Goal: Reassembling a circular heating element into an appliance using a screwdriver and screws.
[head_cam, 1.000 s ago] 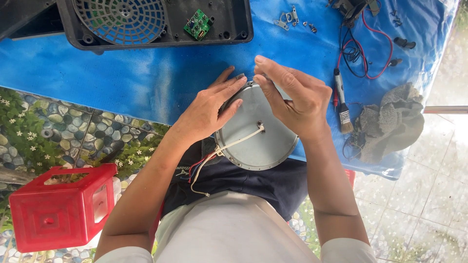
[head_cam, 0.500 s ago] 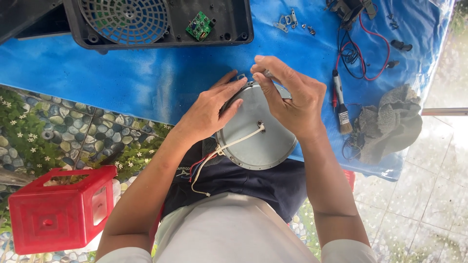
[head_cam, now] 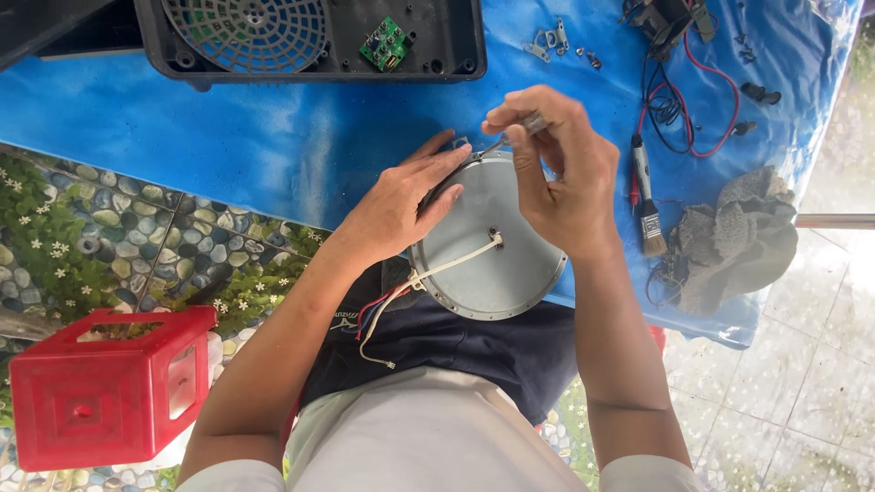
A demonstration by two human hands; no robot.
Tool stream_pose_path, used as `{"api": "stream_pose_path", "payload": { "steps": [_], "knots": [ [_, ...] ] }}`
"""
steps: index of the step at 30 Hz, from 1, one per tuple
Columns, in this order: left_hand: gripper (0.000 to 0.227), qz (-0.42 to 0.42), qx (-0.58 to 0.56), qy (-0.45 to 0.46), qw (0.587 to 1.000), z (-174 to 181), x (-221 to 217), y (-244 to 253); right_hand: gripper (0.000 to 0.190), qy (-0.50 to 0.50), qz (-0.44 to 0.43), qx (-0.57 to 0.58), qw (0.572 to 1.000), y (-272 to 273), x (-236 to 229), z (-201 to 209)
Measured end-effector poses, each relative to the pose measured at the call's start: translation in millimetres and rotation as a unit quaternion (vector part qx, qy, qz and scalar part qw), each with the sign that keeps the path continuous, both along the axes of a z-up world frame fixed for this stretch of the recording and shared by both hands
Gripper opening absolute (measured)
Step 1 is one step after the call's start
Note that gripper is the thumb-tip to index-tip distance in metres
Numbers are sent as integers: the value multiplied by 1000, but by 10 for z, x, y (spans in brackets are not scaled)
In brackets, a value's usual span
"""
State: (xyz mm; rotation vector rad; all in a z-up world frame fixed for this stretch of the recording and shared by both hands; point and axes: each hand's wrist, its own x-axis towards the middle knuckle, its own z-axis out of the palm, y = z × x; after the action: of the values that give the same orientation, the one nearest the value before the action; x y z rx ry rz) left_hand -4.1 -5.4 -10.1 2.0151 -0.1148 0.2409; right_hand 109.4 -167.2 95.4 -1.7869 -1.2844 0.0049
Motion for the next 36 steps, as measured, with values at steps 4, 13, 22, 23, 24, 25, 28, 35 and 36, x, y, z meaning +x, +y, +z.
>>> {"api": "stream_pose_path", "payload": {
  "steps": [4,13,22,23,24,25,28,35,36],
  "knots": [
    [45,3,-7,-5,1000,-22,-5,1,21,89,44,60,993,18,78,-187],
    [45,6,4,-28,1000,-95,15,-11,15,121,129,46,983,76,208,-30],
    [44,11,8,-48,999,-127,11,-3,22,-67,15,-30,997,55,6,-15],
    [44,10,4,-47,999,-130,7,-4,21,-78,-3,-21,997,68,-31,-41],
    [44,5,1,-49,999,-130,23,-4,20,-90,-25,-11,996,72,-64,-63],
    [44,6,2,-50,999,-134,15,-1,20,-91,-24,-11,996,88,-69,-75],
    [44,8,4,-46,999,-146,14,-8,20,-89,-44,19,995,124,-96,-99],
    [45,11,-3,-49,999,-160,18,-14,23,-26,-42,30,998,95,-45,-125],
    [45,14,4,-60,998,-180,14,-20,28,17,-6,14,1000,61,2,-133]
  ]
}}
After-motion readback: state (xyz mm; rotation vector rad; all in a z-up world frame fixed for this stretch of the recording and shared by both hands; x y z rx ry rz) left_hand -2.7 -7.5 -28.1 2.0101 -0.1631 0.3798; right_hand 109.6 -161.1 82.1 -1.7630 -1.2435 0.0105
